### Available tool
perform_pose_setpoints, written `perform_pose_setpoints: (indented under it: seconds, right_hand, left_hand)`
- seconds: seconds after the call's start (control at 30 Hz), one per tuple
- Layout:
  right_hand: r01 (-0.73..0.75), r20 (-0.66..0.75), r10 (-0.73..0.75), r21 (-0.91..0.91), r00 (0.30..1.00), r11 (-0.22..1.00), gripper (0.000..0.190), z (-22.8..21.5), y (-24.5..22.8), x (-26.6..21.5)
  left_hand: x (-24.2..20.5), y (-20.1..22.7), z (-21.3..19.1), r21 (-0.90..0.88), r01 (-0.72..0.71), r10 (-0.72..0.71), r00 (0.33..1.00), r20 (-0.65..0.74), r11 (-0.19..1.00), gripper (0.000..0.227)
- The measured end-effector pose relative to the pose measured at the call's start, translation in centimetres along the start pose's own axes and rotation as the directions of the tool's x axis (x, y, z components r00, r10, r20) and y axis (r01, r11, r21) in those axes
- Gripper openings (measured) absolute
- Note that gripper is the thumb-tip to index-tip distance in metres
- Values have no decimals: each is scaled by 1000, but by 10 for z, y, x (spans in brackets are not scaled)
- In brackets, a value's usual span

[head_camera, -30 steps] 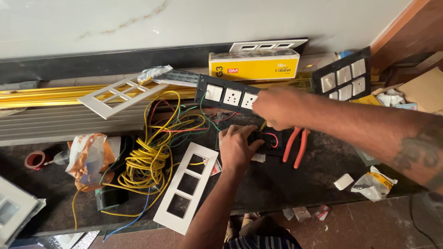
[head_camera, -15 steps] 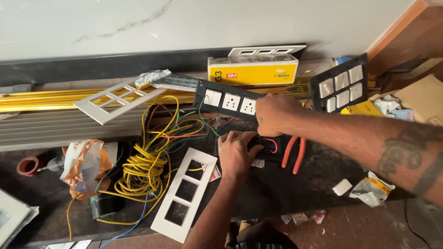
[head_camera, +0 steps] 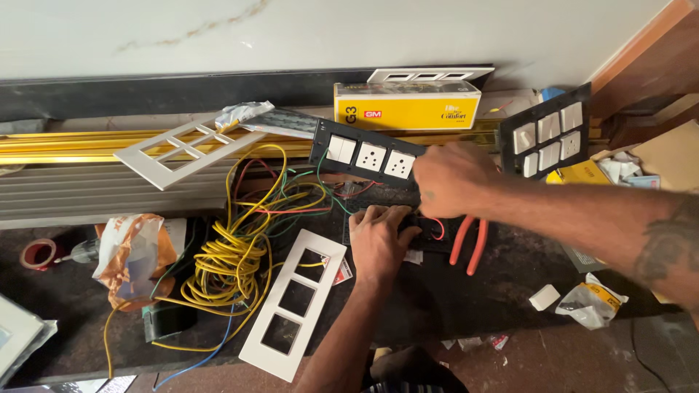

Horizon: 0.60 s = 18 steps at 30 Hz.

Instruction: The person strips the ends of electrical wires with pliers and uses a screwdriver to secure the wires into the terminals of several switchboard panels.

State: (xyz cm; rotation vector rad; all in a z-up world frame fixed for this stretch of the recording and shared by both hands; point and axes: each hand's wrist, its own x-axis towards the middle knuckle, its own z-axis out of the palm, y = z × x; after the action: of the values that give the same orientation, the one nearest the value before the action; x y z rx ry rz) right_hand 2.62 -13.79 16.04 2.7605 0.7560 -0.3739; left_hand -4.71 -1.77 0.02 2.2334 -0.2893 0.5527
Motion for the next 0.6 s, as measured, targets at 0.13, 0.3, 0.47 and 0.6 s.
perform_pose_setpoints:
  seconds: [0.13,0.3,0.47,0.6]
  right_hand:
    - [-196,85,192,50,978,979,21,2,-10,7]
    - [349,114,-333,-172,936,921,20,-2,13,7]
    - [606,171,-590,-375,789,702,11,0,20,12]
    - [433,77,-429,-272,900,860,19,2,21,9]
  left_hand:
    - [1,0,-1,-4,9,-9,1000,8,1000,38]
    - [1,1,-4,-6,5,-5,1000,12,1000,40]
    - [0,0,-2,-1,9,-9,1000,10,1000,39]
    - [2,2,-1,4,11,-11,1000,29,1000,39]
